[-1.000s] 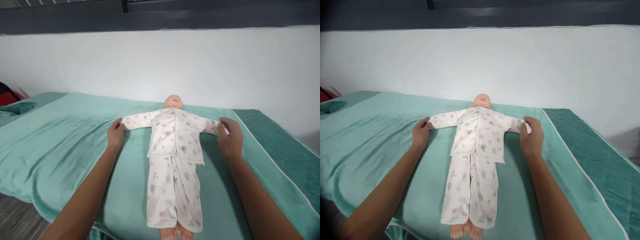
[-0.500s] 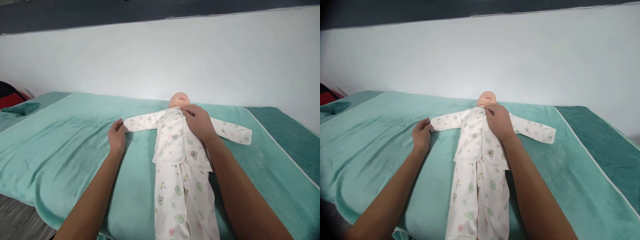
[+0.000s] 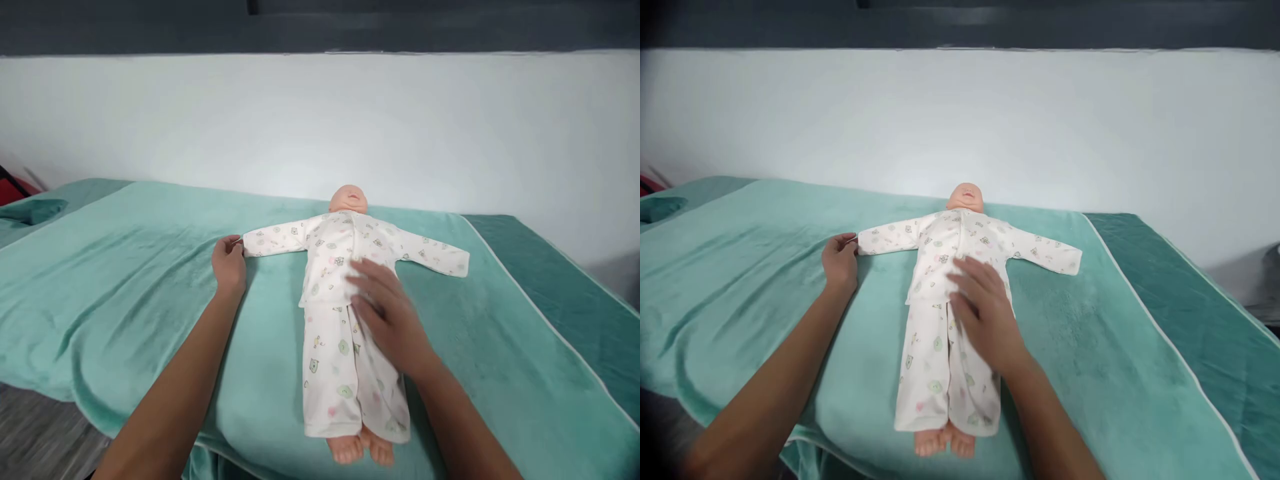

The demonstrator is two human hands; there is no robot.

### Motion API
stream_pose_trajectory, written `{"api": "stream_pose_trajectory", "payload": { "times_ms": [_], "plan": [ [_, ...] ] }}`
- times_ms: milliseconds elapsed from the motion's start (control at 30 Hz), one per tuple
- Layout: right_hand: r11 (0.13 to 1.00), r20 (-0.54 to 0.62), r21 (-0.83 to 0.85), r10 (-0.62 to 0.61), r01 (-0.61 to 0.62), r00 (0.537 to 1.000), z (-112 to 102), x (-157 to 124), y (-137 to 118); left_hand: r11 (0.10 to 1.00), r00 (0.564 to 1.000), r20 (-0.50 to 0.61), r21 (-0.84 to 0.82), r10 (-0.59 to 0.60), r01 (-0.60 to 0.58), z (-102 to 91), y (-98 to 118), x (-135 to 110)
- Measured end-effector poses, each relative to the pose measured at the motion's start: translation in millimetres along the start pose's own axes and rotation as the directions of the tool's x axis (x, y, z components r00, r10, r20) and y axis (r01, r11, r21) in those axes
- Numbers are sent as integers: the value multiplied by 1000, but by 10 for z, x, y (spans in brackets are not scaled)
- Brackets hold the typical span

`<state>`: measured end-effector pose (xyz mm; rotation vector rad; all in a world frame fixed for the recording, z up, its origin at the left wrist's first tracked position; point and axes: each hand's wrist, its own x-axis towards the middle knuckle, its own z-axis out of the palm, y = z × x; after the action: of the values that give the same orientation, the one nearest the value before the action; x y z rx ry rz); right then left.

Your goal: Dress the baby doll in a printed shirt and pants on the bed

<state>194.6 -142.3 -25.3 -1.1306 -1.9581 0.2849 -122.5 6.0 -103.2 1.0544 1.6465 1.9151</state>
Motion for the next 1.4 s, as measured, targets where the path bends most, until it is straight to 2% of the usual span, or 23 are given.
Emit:
{"api": "stream_pose_trajectory", "payload": {
  "times_ms": [100, 200, 333, 433, 500, 533, 600, 667, 733, 800, 867, 967, 1100, 1233, 1400],
  "plan": [
    [1000, 56, 1, 31, -31, 998, -3, -549, -259, 1000, 1000, -4, -14, -1, 1, 12, 30, -19],
    [999, 65, -15, 48, -47, 997, 7, -930, -545, 1000, 1000, 7, -14, 3, -2, 12, 61, -43],
    [989, 129, -147, 42, -23, 991, 6, -1179, -864, 999, 999, 0, 11, 40, -40, -34, 168, -100],
    [971, 114, -236, 68, -40, 991, 4, -1274, -969, 990, 992, -23, 68, 123, -121, -145, 325, -278],
    [956, 85, -288, 88, -60, 992, 29, -1312, -991, 975, 982, 14, 119, 188, -188, -281, 441, -542],
    [947, 70, -312, 96, -70, 993, 54, -1320, -995, 970, 978, 68, 129, 197, -204, -370, 494, -723],
    [932, 38, -351, 112, -92, 993, 123, -1312, -999, 974, 951, 269, 122, 153, -191, -585, 586, -1165],
    [921, 15, -372, 125, -111, 992, 203, -1276, -998, 982, 866, 492, 107, 85, -157, -816, 663, -1648],
    [918, 16, -378, 134, -118, 991, 265, -1221, -998, 991, 753, 657, 66, 42, -114, -1009, 739, -2082],
    [919, 22, -377, 137, -119, 990, 285, -1163, -1013, 996, 699, 715, 39, 25, -75, -1120, 815, -2399],
    [926, 17, -361, 122, -108, 992, 255, -1116, -1063, 997, 709, 705, 27, 36, -78, -1139, 880, -2581],
    [961, -18, -272, 56, -59, 998, 157, -1106, -1197, 994, 743, 665, 5, 79, -110, -1073, 927, -2666],
    [986, -69, -167, 5, -16, 998, 84, -1230, -1328, 995, 732, 677, -6, 78, -100, -1042, 909, -2671],
    [984, -103, -131, 109, -122, 989, 68, -1437, -1222, 997, 734, 677, 14, 46, -75, -1138, 877, -2711],
    [914, -262, -236, 266, -329, 928, 7, -1576, -906, 998, 738, 674, 55, -8, -40, -1214, 888, -2747]
  ]
}}
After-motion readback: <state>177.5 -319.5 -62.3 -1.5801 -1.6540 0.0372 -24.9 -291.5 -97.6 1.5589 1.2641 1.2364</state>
